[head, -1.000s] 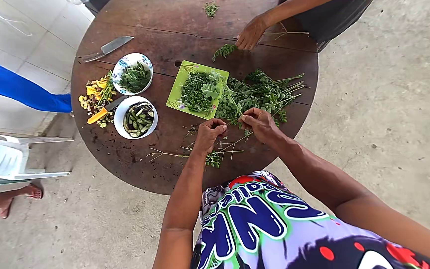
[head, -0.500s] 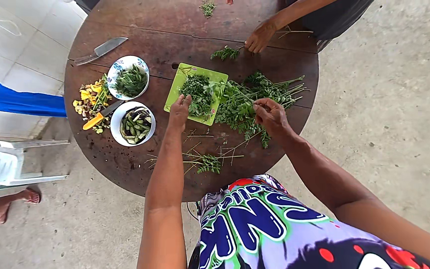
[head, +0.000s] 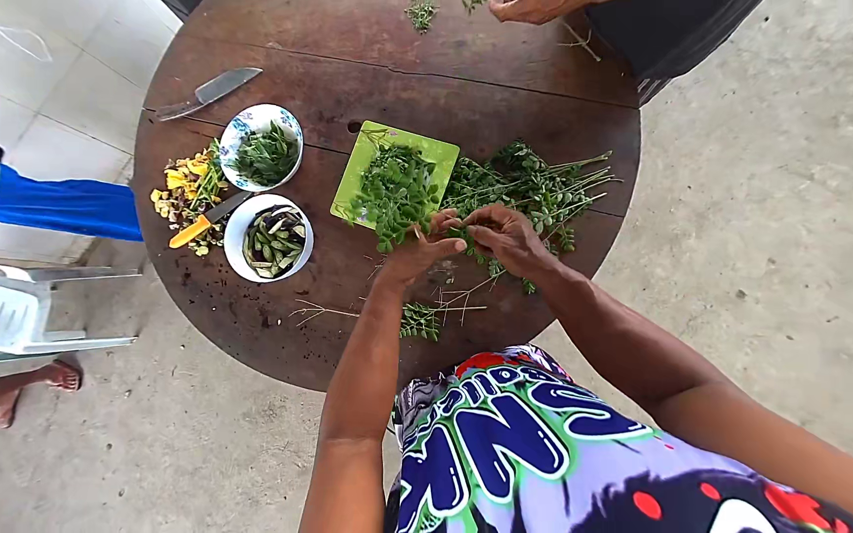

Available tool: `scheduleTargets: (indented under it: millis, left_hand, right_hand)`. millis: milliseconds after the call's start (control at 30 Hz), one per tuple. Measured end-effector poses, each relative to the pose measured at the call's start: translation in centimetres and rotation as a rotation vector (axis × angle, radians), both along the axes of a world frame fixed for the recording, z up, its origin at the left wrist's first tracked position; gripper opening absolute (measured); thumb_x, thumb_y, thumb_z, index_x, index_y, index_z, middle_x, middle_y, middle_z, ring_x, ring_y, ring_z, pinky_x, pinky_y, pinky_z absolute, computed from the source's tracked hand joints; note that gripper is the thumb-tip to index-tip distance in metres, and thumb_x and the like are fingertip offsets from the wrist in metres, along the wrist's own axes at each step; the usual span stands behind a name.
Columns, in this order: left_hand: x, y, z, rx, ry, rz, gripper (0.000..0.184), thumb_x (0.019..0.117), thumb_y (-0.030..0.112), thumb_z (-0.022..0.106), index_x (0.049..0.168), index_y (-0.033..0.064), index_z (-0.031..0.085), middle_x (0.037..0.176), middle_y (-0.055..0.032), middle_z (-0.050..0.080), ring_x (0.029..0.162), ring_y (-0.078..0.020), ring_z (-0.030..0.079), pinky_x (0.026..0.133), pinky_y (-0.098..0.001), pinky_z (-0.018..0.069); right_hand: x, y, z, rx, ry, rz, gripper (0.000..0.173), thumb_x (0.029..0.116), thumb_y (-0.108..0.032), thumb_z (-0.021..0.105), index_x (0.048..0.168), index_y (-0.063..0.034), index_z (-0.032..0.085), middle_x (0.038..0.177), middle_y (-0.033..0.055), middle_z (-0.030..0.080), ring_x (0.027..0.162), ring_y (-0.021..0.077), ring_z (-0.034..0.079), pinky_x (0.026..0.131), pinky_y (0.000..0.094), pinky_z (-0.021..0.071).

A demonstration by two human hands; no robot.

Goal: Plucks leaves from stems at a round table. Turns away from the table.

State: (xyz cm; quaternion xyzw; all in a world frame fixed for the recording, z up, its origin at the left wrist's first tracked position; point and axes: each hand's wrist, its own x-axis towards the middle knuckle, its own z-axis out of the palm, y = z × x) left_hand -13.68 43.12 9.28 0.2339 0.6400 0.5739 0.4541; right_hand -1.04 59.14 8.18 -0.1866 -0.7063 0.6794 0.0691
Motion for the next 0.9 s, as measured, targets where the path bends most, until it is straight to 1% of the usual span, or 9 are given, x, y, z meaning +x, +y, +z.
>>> scheduleTargets:
  millis: [100,233,300,433,667,733,800,867,900]
  left_hand:
    - [1.2,1.1,0.1,-0.072,0.062,0.076,0.031,0.0924,-0.002,0.071,0.123,-0.0008,0.064,0.107,-0.0077,0.069,0.089,-0.0092,0.066,0.082,-0.0268,0.0569]
    - [1.9,1.0,-0.8,-0.042,-0.029,0.198,0.011,0.094,-0.001,0.07,0.105,-0.0008,0.07,0.093,-0.006,0.071,0.081,-0.0111,0.067,0.077,-0.028,0.0585]
    - [2.1,0.8,-1.1,0.004,-0.104,0.248,0.008,0.094,-0.004,0.068,0.101,-0.0009,0.069,0.09,-0.0052,0.072,0.079,-0.0113,0.069,0.076,-0.0283,0.06]
    - [1.9,-0.2,-1.6,0.033,-0.191,0.262,0.012,0.0957,-0.006,0.063,0.103,0.0021,0.068,0.089,-0.0032,0.07,0.078,-0.0111,0.068,0.077,-0.0284,0.0596]
    - [0.9,-1.0,-1.9,0.061,-0.138,0.263,0.013,0.094,-0.008,0.063,0.098,0.0025,0.068,0.09,-0.0038,0.07,0.078,-0.0126,0.067,0.077,-0.0298,0.0597]
    - [0.4,-1.6,-1.8,0.024,-0.127,0.275,0.013,0.0933,-0.007,0.065,0.102,0.0019,0.069,0.092,-0.0048,0.071,0.078,-0.0127,0.068,0.077,-0.0298,0.0604]
    - [-0.5,-1.3,-1.2,-0.076,-0.111,0.327,0.017,0.0956,-0.005,0.065,0.112,-0.0013,0.064,0.099,-0.0072,0.07,0.08,-0.013,0.068,0.077,-0.0296,0.0603]
    - [-2.5,-0.6,-0.8,-0.184,-0.003,0.392,0.022,0.0987,-0.002,0.06,0.12,-0.0053,0.061,0.102,-0.0099,0.068,0.082,-0.013,0.067,0.078,-0.0306,0.0594]
    - [-3.9,-0.3,-0.8,-0.213,0.089,0.418,0.024,0.1012,0.003,0.059,0.123,-0.0051,0.061,0.104,-0.0102,0.069,0.084,-0.0123,0.067,0.079,-0.0309,0.0589]
  right_hand:
    - [-0.2,-0.5,-0.4,0.051,-0.011,0.001,0.01,0.102,-0.009,0.061,0.108,-0.0011,0.064,0.084,0.0075,0.065,0.063,0.0107,0.059,0.06,0.0273,0.0535]
    - [0.2,-0.7,-0.6,0.006,-0.023,-0.022,0.01,0.103,-0.01,0.061,0.107,-0.0014,0.065,0.082,0.0067,0.065,0.061,0.0099,0.059,0.057,0.0252,0.0532]
    - [0.3,-0.8,-0.4,0.011,-0.023,-0.026,0.01,0.103,-0.009,0.06,0.106,-0.0003,0.065,0.08,0.0068,0.065,0.06,0.0099,0.06,0.057,0.0253,0.0538]
    - [0.7,-0.5,0.1,-0.008,-0.035,-0.067,0.01,0.1034,-0.009,0.059,0.106,0.0002,0.063,0.077,0.0062,0.063,0.059,0.0097,0.058,0.056,0.0246,0.052]
    - [1.2,0.7,-0.1,-0.029,-0.028,-0.081,0.01,0.1027,-0.011,0.06,0.106,-0.0016,0.063,0.074,0.0036,0.062,0.058,0.0082,0.057,0.055,0.0237,0.0503]
    - [1.4,1.3,-0.1,-0.028,-0.044,-0.091,0.011,0.1031,-0.011,0.059,0.107,-0.0012,0.063,0.073,0.004,0.062,0.056,0.0086,0.055,0.054,0.0237,0.049]
    - [1.8,1.8,-0.1,-0.031,-0.072,-0.097,0.011,0.1035,-0.01,0.059,0.107,-0.0008,0.063,0.074,0.0048,0.063,0.056,0.0089,0.056,0.053,0.0238,0.0489]
    - [2.1,2.1,-0.8,-0.105,-0.071,-0.13,0.009,0.1031,-0.008,0.058,0.107,-0.0012,0.062,0.075,0.0044,0.062,0.056,0.0086,0.055,0.054,0.023,0.0494]
    - [2.3,2.2,-1.3,-0.154,-0.07,-0.16,0.008,0.1028,-0.007,0.058,0.107,-0.0018,0.061,0.076,0.004,0.062,0.057,0.0085,0.055,0.054,0.0229,0.0498]
